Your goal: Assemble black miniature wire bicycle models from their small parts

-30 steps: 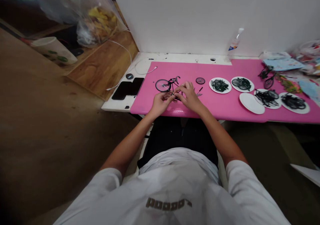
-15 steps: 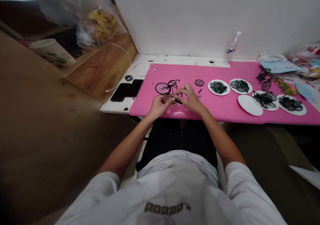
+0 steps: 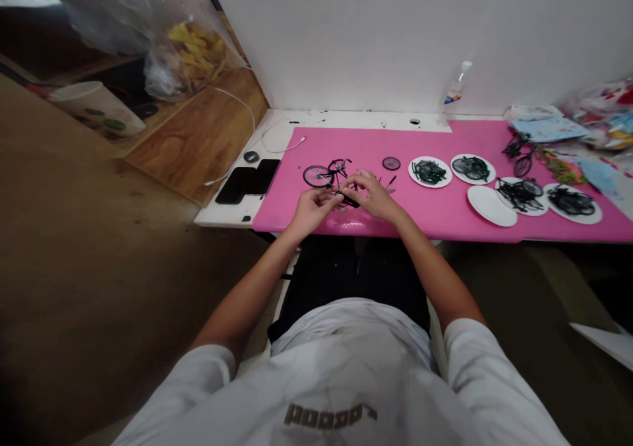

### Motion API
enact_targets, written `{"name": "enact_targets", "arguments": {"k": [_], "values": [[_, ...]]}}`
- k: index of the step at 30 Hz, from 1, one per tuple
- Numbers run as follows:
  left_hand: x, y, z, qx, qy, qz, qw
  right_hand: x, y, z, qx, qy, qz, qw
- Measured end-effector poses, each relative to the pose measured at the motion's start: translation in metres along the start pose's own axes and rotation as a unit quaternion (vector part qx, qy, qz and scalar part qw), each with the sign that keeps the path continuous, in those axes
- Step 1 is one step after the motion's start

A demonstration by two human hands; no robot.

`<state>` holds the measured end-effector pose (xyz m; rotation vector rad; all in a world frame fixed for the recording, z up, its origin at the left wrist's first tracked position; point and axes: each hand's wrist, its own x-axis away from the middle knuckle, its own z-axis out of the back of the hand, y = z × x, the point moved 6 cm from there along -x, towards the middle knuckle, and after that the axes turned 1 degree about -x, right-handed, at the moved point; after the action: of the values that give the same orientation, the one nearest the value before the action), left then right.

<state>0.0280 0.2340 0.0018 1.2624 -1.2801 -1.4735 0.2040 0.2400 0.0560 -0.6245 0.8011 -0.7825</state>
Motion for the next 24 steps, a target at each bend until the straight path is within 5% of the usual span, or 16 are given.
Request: {"name": "enact_targets", "arguments": {"k": [24], "values": [[-0.0007,-0.0005,0.0028,0.021,-0.002,0.026,0.999,0.0015,0.0,-0.0069,0.022,0.027,0.027,0.999]]}}
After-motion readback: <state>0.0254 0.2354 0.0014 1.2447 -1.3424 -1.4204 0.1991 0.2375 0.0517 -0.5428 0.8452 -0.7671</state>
